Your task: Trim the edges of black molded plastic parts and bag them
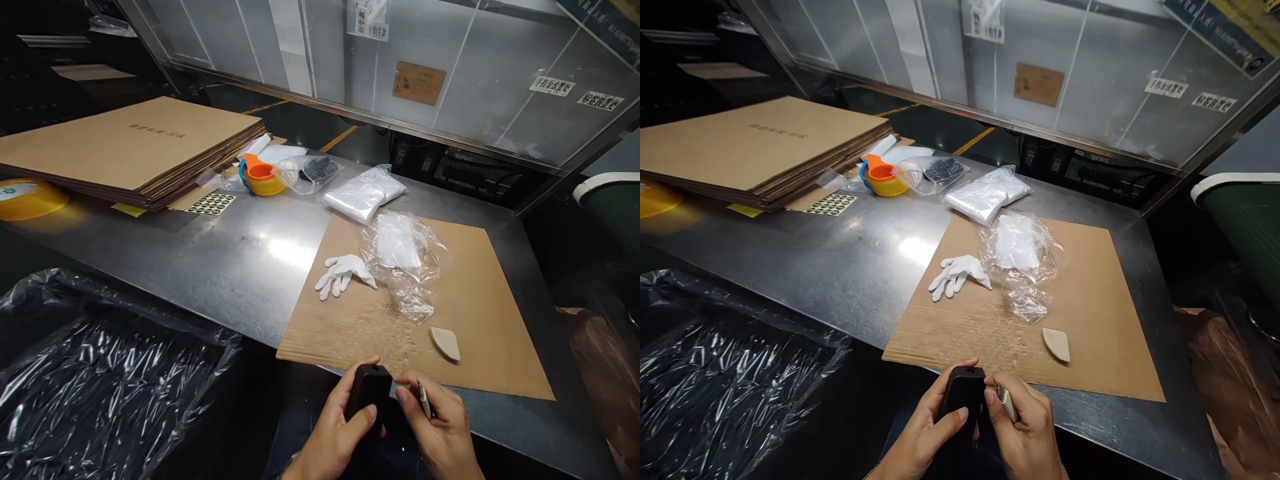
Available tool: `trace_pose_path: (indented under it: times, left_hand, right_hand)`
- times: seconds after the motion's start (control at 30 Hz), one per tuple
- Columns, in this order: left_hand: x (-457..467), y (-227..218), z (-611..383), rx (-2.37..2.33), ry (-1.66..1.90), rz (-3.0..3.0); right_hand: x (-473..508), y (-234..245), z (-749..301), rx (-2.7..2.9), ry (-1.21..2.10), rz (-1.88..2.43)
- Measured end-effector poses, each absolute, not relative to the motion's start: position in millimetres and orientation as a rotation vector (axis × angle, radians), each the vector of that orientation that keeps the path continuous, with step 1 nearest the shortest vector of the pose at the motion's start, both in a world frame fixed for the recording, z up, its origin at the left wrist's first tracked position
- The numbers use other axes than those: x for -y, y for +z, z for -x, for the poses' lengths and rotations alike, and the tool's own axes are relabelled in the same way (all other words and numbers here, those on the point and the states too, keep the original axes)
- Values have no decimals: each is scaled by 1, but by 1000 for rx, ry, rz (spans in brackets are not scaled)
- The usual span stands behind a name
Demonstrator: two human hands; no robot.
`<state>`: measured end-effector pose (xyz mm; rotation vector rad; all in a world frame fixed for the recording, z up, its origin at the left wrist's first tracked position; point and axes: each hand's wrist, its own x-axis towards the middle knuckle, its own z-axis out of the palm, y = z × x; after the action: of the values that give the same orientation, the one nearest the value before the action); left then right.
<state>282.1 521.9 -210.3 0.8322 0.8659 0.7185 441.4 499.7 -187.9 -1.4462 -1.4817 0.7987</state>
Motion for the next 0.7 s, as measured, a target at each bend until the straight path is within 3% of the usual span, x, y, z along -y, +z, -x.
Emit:
trace_pose_path:
  times: [0.2,0.4,0.7]
  left_hand:
    - [-520,-204,-279,-900,700,-721]
    - [-531,-201,-279,-691,685,-167]
    - [-545,-205,-275,-678,800,17]
  right_hand:
    - [-504,-190,-440,1517,905,1423]
    - [-492,-200,-444,1540,1083,1528]
    - [-476,-196,-444,1684,1062,1498]
